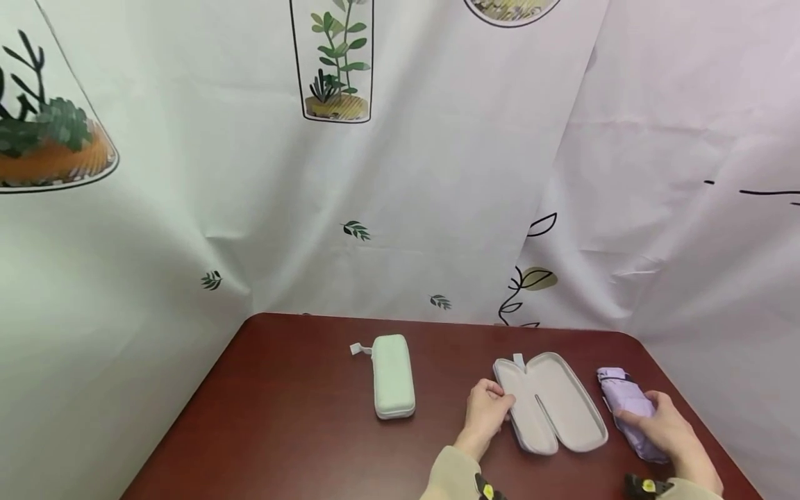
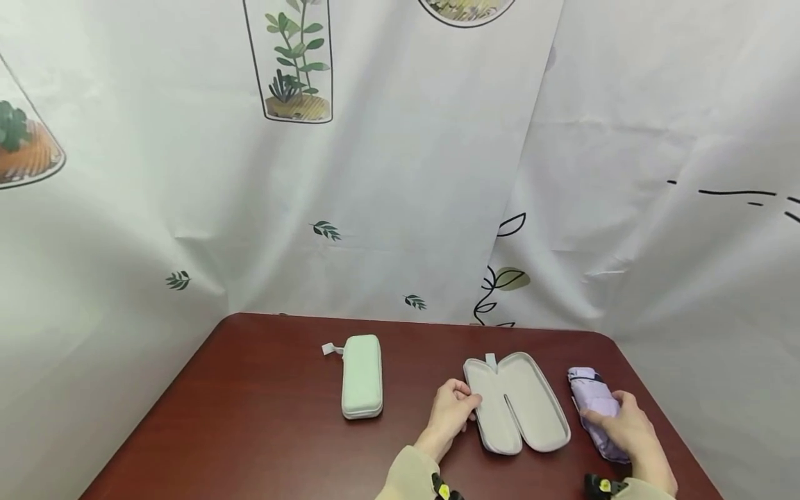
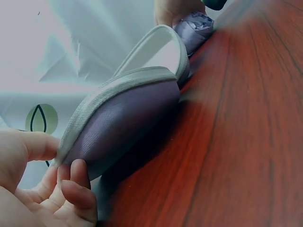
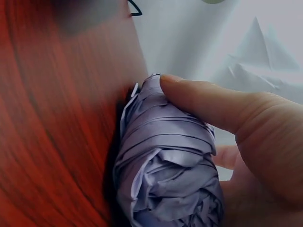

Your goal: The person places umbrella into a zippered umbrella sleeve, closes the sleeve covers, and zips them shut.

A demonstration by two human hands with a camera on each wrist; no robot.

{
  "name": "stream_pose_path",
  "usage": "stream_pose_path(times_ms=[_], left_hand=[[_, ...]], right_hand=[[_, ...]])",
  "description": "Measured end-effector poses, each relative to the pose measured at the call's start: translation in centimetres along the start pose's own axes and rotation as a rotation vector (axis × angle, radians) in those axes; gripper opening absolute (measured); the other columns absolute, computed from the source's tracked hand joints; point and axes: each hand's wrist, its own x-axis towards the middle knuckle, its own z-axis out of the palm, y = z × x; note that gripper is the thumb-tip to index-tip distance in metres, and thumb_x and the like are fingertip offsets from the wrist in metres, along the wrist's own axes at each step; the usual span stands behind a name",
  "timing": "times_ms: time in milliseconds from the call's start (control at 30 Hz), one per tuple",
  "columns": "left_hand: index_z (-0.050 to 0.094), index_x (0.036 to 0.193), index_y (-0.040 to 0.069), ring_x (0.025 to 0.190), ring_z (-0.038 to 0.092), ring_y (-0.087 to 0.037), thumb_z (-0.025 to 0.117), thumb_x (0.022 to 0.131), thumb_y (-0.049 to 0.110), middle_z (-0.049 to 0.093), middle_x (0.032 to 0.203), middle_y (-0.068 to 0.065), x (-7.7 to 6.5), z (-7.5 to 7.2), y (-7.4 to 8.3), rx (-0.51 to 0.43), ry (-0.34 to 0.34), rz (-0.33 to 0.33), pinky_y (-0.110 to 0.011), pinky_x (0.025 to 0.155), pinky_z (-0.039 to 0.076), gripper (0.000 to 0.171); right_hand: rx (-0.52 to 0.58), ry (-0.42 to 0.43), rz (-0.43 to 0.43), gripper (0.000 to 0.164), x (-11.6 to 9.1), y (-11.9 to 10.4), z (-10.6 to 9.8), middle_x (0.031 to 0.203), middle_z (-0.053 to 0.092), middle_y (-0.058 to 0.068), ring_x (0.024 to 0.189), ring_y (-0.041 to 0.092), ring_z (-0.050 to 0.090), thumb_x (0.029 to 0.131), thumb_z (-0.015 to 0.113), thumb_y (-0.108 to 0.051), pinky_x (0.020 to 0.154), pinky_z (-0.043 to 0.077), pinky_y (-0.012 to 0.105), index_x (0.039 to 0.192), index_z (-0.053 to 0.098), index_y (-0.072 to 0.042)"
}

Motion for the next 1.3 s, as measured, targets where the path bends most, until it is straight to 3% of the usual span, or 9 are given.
stream_pose_path(times_ms=[300,567,933,1300], left_hand=[[0.057,0.082,0.011,0.046,0.051,-0.010,0.070,0.077,0.005,0.057,0.060,0.003,-0.1,-0.3,-0.1,-0.026,-0.020,-0.029,-0.019,0.037,0.031,0.015],[0.058,0.082,0.009,0.046,0.047,-0.010,0.068,0.080,0.007,0.056,0.061,0.002,0.1,-0.6,-0.2,-0.023,-0.069,-0.035,-0.019,0.038,0.030,0.011],[0.063,0.083,0.007,0.051,0.054,-0.009,0.069,0.079,0.008,0.060,0.063,0.002,0.5,-0.7,-0.4,-0.079,-0.096,-0.053,-0.020,0.043,0.034,0.008],[0.063,0.085,0.005,0.052,0.054,-0.010,0.070,0.079,0.007,0.059,0.062,0.002,0.6,-0.8,-0.6,-0.125,-0.092,-0.046,-0.021,0.044,0.034,0.009]], right_hand=[[-0.009,0.047,-0.055,0.100,0.1,0.2,0.7,0.124,0.034,0.049,0.105,0.056,0.047,0.086,0.067,-0.050,0.084,0.041,0.059,0.136,0.017,0.022],[0.006,0.103,-0.008,0.097,0.4,-0.2,1.0,0.121,0.038,0.048,0.103,0.055,0.048,0.084,0.071,-0.046,0.082,0.041,0.059,0.134,0.024,0.022],[0.017,0.176,0.068,0.088,0.3,-0.8,0.8,0.122,0.041,0.042,0.103,0.054,0.047,0.084,0.070,-0.042,0.075,0.041,0.058,0.136,0.029,0.015],[0.042,0.251,0.076,0.081,-0.1,-1.7,1.1,0.120,0.044,0.042,0.102,0.056,0.047,0.085,0.070,-0.036,0.079,0.038,0.059,0.134,0.031,0.014]])
